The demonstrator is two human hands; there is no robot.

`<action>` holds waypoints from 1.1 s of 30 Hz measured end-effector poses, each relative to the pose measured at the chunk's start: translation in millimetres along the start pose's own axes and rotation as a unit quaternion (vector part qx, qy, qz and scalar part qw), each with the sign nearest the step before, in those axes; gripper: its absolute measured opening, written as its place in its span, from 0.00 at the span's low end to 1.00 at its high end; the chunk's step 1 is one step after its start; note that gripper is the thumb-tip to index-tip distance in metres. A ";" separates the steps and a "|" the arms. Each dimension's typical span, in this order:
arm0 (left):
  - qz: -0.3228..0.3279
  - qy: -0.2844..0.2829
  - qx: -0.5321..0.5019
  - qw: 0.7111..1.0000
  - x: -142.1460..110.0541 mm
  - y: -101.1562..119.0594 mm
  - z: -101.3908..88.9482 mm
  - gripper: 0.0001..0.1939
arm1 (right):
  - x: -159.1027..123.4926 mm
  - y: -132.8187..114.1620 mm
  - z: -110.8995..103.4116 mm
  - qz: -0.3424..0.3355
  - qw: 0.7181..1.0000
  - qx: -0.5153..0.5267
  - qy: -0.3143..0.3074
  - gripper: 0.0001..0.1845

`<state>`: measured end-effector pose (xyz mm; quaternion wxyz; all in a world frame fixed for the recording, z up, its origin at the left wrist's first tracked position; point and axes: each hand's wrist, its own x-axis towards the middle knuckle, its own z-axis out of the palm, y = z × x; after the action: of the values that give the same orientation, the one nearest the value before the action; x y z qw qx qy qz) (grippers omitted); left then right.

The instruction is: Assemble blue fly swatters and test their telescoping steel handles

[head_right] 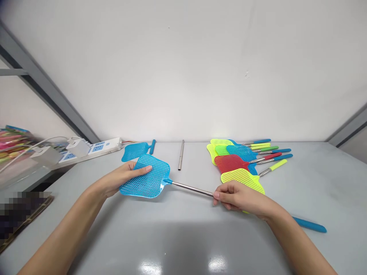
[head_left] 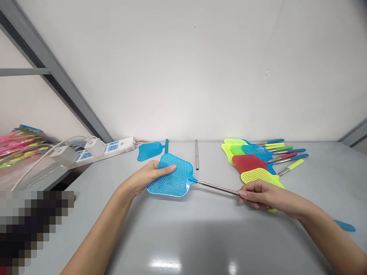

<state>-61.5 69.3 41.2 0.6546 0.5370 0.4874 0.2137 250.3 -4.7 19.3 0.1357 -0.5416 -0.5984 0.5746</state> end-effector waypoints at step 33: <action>0.122 -0.020 0.022 0.992 18.1 -38.0 17.8 0.16 | 11.5 39.9 -3.5 0.090 0.962 0.191 -0.173 0.22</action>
<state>-47.4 62.4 -1.8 0.6214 0.6106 0.4099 0.2702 268.3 -3.4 -18.2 0.0787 -0.4495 -0.4403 0.7732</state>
